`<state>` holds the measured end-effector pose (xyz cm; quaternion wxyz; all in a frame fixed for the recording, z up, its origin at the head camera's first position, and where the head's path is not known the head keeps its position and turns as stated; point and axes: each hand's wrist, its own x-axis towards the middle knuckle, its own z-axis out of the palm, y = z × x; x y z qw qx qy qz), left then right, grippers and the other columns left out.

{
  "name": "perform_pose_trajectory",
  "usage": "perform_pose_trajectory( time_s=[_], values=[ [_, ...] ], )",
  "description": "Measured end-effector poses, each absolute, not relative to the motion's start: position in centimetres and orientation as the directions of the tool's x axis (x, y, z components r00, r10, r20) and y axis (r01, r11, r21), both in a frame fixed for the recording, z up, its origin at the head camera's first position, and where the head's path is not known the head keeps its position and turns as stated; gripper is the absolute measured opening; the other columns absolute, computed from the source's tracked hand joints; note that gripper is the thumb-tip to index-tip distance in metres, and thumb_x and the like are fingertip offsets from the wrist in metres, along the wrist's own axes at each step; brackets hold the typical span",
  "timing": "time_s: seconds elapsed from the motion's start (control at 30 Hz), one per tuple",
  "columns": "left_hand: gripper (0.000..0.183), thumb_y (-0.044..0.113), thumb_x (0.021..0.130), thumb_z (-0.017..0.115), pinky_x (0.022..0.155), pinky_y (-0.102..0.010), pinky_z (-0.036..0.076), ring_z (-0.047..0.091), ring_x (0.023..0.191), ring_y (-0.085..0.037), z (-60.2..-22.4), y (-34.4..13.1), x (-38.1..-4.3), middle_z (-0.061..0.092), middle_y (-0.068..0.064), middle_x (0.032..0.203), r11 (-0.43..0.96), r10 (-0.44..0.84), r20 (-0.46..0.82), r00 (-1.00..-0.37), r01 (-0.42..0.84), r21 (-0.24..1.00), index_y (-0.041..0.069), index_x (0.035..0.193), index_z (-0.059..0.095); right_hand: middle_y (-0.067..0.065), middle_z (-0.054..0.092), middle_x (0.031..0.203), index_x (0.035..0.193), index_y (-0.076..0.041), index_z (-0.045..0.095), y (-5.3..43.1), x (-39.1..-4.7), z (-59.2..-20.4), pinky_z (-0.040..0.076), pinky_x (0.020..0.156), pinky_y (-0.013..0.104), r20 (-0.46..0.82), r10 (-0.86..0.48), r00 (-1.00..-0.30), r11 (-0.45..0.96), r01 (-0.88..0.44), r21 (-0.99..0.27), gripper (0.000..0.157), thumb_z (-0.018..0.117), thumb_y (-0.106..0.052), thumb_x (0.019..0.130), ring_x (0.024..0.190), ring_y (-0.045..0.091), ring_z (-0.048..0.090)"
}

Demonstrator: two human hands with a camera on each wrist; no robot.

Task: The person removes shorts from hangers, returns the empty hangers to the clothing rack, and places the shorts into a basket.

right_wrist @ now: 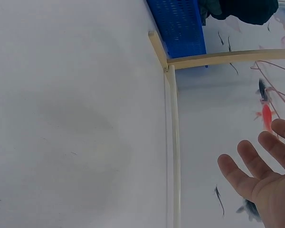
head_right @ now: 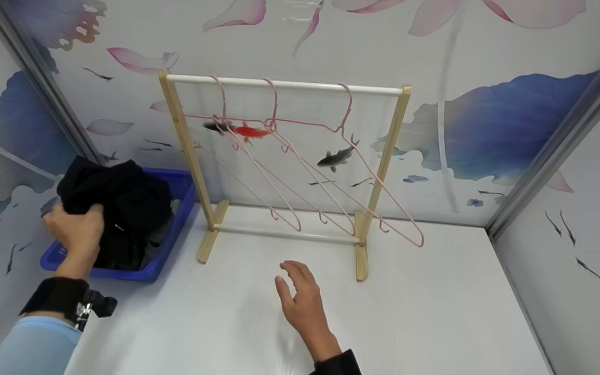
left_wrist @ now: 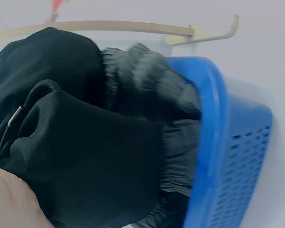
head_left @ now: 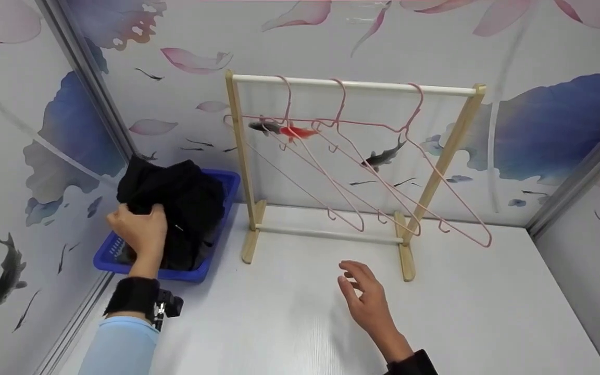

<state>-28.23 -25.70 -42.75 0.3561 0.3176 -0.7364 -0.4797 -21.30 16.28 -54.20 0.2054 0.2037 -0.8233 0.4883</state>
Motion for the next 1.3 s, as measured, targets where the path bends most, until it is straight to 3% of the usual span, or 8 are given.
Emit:
perform_pose_trajectory(
  time_s=[0.2,0.37,0.5,0.67,0.83,0.97,1.3],
  values=[
    [0.068,0.017,0.09,0.073,0.117,-0.05,0.032,0.037,0.138,-0.043,-43.8,-25.9,-28.4,0.036,-0.029,0.148,0.297,-0.811,0.143,-0.568,-0.189,0.936,-0.008,0.146,0.044,0.012,0.066,0.125,0.126,-0.001,0.067,16.2,-21.1,-54.2,0.061,0.082,0.038,0.534,-0.142,-0.833,0.443,-0.536,-0.718,0.025,0.064,-0.005,0.102,0.105,0.027,0.069],
    [0.078,0.023,0.096,0.07,0.115,-0.055,0.035,0.032,0.142,-0.044,-44.4,-26.2,-28.6,0.025,-0.026,0.157,0.325,-0.788,0.119,-0.605,-0.244,0.914,0.007,0.159,0.026,0.013,0.066,0.125,0.126,-0.001,0.067,16.3,-21.1,-54.3,0.062,0.081,0.038,0.539,-0.142,-0.83,0.454,-0.538,-0.71,0.025,0.064,-0.005,0.101,0.104,0.029,0.069],
    [0.089,0.027,0.099,0.067,0.108,-0.064,0.039,0.027,0.143,-0.051,-45.0,-26.6,-28.7,0.014,-0.028,0.16,0.407,-0.747,0.144,-0.649,-0.275,0.871,0.02,0.166,0.009,0.012,0.066,0.126,0.126,-0.002,0.067,16.5,-21.1,-54.4,0.061,0.081,0.039,0.521,-0.138,-0.842,0.46,-0.52,-0.72,0.025,0.064,-0.007,0.102,0.104,0.029,0.069],
    [0.096,0.035,0.102,0.065,0.105,-0.074,0.034,0.02,0.143,-0.059,-45.8,-26.6,-28.7,0.002,-0.033,0.163,0.59,-0.653,0.204,-0.729,-0.322,0.74,0.022,0.167,-0.004,0.013,0.065,0.127,0.127,-0.003,0.067,16.6,-21.1,-54.6,0.061,0.082,0.04,0.481,-0.132,-0.867,0.464,-0.483,-0.743,0.025,0.063,-0.01,0.103,0.105,0.029,0.069],
    [0.087,0.036,0.105,0.061,0.113,-0.08,0.011,0.008,0.15,-0.058,-46.5,-26.2,-28.8,-0.004,-0.03,0.167,0.785,-0.509,0.294,-0.809,-0.295,0.545,0.021,0.168,0.002,0.014,0.065,0.126,0.126,-0.002,0.067,16.7,-21.0,-54.7,0.061,0.081,0.042,0.476,-0.127,-0.87,0.464,-0.476,-0.747,0.025,0.064,-0.009,0.103,0.104,0.03,0.069],
    [0.079,0.038,0.106,0.058,0.11,-0.082,-0.004,-0.003,0.153,-0.058,-47.1,-25.8,-28.8,-0.006,-0.026,0.17,0.881,-0.38,0.33,-0.864,-0.229,0.415,0.016,0.167,0.014,0.014,0.065,0.126,0.126,-0.001,0.067,16.8,-21.0,-54.6,0.061,0.081,0.043,0.477,-0.124,-0.87,0.46,-0.476,-0.75,0.025,0.064,-0.009,0.103,0.104,0.03,0.069],
    [0.074,0.053,0.105,0.051,0.101,-0.089,-0.006,-0.013,0.147,-0.065,-47.7,-25.3,-29.0,-0.004,-0.023,0.171,0.955,-0.172,0.179,-0.969,-0.12,0.272,0.014,0.164,0.029,0.014,0.065,0.126,0.126,-0.002,0.067,16.8,-20.9,-54.7,0.061,0.081,0.04,0.467,-0.126,-0.875,0.476,-0.466,-0.746,0.024,0.062,-0.009,0.103,0.104,0.03,0.069]
  ],
)
